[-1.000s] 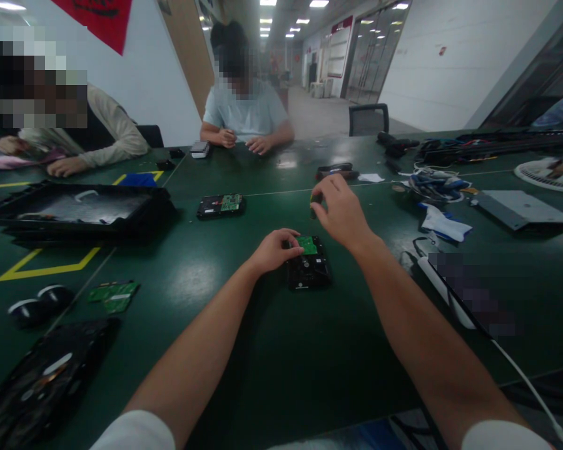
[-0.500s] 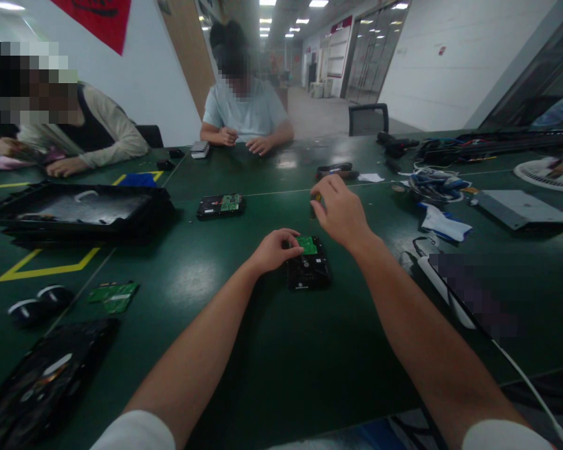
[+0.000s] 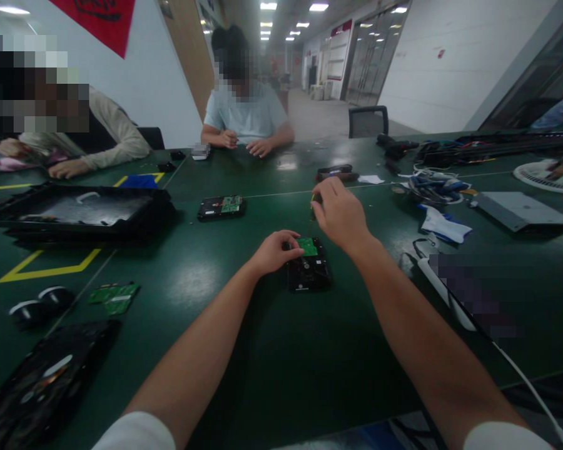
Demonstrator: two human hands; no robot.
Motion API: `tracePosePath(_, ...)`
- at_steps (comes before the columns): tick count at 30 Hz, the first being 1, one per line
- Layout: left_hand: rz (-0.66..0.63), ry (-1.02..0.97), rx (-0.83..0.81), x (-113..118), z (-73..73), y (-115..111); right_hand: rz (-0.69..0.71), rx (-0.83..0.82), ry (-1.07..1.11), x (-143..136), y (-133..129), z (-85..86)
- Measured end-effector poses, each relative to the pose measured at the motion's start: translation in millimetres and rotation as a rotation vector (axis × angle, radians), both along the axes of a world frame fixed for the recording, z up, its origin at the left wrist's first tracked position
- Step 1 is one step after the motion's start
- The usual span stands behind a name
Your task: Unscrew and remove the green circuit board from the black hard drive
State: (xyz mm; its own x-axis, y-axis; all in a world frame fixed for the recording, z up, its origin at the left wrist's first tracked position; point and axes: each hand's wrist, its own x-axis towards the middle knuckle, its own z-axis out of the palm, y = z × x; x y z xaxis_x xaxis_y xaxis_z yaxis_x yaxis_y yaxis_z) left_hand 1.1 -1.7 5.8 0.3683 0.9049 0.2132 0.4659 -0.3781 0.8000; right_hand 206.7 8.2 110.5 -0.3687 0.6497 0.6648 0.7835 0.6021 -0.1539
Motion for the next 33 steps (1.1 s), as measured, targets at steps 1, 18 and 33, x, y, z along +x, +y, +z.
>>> tracePosePath(1, -0.004, 0.001, 0.006, -0.2, -0.2, 0.1, -0.010, 0.017, -0.022, -0.2, -0.4, 0.2)
tracePosePath(18, -0.007, -0.002, 0.019, -0.4, -1.8, 0.9, -0.035, 0.026, -0.019, 0.7, 0.3, -0.4)
tracePosePath(33, -0.013, -0.008, 0.034, 0.2, -2.4, 1.3, 0.054, -0.010, 0.035, -0.5, 2.2, -1.0)
